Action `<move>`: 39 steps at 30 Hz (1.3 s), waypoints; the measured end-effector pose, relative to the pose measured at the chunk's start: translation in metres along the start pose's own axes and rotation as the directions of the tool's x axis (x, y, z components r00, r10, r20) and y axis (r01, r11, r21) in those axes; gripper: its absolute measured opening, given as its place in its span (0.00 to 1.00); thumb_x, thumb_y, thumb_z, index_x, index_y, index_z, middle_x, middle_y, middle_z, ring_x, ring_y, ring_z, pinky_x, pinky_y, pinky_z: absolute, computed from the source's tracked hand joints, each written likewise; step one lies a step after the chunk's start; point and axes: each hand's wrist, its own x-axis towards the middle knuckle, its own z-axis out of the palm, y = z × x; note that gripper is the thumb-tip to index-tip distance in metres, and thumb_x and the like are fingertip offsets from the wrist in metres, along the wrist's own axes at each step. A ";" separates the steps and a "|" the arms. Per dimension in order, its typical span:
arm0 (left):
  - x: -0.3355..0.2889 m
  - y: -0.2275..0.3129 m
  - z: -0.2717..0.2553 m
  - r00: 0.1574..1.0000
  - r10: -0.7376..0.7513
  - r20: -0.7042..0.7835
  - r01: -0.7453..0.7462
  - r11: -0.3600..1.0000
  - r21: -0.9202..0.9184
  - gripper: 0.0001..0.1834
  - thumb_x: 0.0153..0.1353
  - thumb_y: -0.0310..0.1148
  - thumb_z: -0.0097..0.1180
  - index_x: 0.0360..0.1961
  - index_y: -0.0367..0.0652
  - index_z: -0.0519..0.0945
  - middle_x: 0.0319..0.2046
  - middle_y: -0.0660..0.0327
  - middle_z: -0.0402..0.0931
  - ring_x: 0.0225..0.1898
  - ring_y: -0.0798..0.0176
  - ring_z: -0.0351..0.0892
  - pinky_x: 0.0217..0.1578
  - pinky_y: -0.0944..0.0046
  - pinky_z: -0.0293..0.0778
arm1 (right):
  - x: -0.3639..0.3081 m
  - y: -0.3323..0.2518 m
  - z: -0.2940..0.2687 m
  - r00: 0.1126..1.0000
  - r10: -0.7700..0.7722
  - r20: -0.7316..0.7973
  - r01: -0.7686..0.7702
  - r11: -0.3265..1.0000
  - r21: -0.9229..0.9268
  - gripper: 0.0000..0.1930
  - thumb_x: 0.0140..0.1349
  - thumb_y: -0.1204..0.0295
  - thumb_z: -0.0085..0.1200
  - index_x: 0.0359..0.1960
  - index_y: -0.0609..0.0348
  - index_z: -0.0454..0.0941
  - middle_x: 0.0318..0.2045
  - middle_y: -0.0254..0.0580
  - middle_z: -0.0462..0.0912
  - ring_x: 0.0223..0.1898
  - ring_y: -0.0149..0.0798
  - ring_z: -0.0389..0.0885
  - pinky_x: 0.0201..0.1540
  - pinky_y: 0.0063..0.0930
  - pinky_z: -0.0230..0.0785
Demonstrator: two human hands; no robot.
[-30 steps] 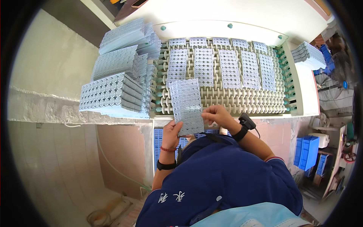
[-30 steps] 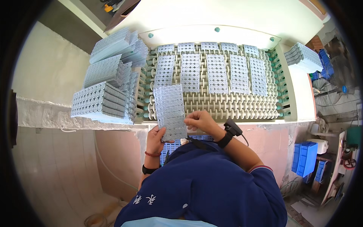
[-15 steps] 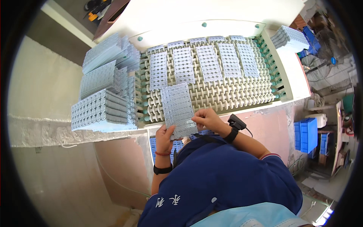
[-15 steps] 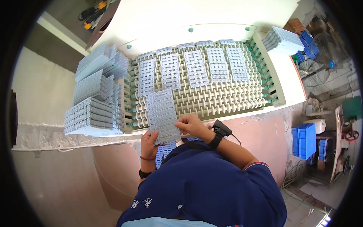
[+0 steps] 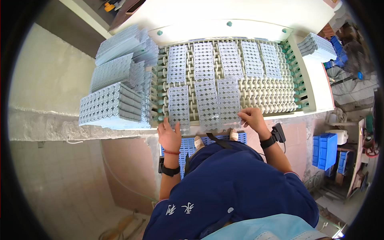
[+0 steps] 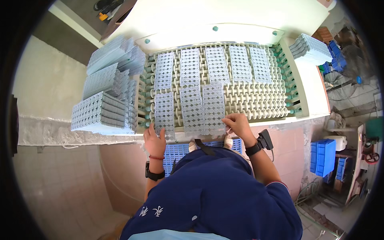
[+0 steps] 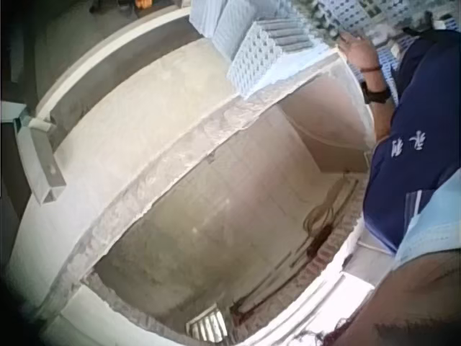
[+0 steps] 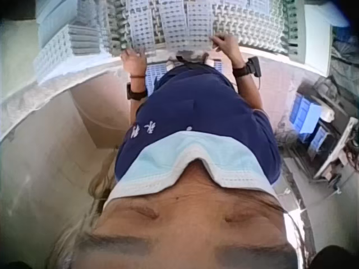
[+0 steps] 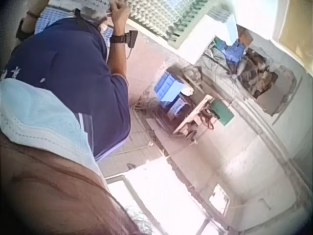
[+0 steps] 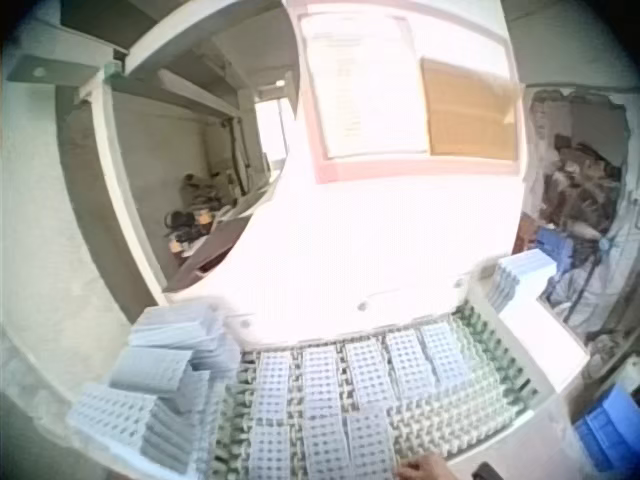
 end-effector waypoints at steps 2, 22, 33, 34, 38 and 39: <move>-0.001 0.004 0.002 0.999 -0.005 0.036 0.005 1.000 -0.003 0.24 0.53 0.41 0.58 0.48 0.40 0.71 0.38 0.49 0.71 0.39 0.45 0.71 0.37 0.52 0.72 | -0.003 0.004 -0.019 0.995 0.052 -0.080 -0.066 0.982 -0.176 0.11 0.53 0.68 0.59 0.30 0.66 0.81 0.18 0.40 0.80 0.18 0.29 0.78 0.20 0.22 0.72; 0.013 0.015 0.006 0.997 0.071 0.006 -0.071 0.997 0.024 0.24 0.57 0.43 0.55 0.49 0.38 0.70 0.40 0.48 0.68 0.40 0.46 0.69 0.39 0.51 0.69 | 0.003 -0.009 0.007 0.710 -0.666 0.228 0.580 0.371 -0.725 0.29 0.44 0.56 0.62 0.49 0.54 0.71 0.52 0.45 0.69 0.57 0.49 0.64 0.58 0.41 0.56; 0.003 0.005 -0.013 0.997 0.079 -0.014 -0.080 0.993 -0.083 0.24 0.56 0.39 0.57 0.50 0.35 0.69 0.42 0.46 0.67 0.45 0.43 0.67 0.44 0.50 0.67 | 0.046 -0.052 -0.091 0.566 -0.781 -0.265 0.296 0.492 -0.819 0.29 0.47 0.56 0.64 0.46 0.61 0.72 0.44 0.56 0.75 0.45 0.52 0.74 0.47 0.41 0.68; 0.000 0.004 -0.015 0.997 0.077 -0.022 -0.079 0.994 -0.081 0.24 0.56 0.39 0.57 0.50 0.35 0.69 0.42 0.46 0.67 0.45 0.43 0.67 0.44 0.50 0.67 | 0.053 -0.061 -0.123 0.500 -0.782 -0.373 0.233 0.536 -0.812 0.29 0.47 0.56 0.64 0.46 0.63 0.72 0.43 0.56 0.76 0.45 0.51 0.75 0.46 0.39 0.69; -0.010 0.002 -0.016 0.997 0.077 -0.016 -0.078 0.993 -0.086 0.24 0.56 0.38 0.57 0.49 0.35 0.69 0.43 0.46 0.67 0.45 0.43 0.67 0.44 0.50 0.67 | 0.066 -0.105 -0.242 0.231 -0.551 -0.802 0.002 0.824 -0.566 0.37 0.43 0.51 0.66 0.50 0.64 0.67 0.42 0.55 0.74 0.41 0.50 0.76 0.41 0.39 0.70; -0.012 0.003 -0.016 0.998 0.055 0.004 -0.055 0.994 -0.097 0.23 0.56 0.38 0.57 0.49 0.35 0.69 0.43 0.46 0.67 0.45 0.43 0.67 0.44 0.50 0.67 | 0.069 -0.113 -0.263 0.220 -0.536 -0.815 -0.103 0.818 -0.565 0.41 0.41 0.48 0.66 0.51 0.65 0.65 0.44 0.55 0.73 0.43 0.50 0.75 0.42 0.40 0.69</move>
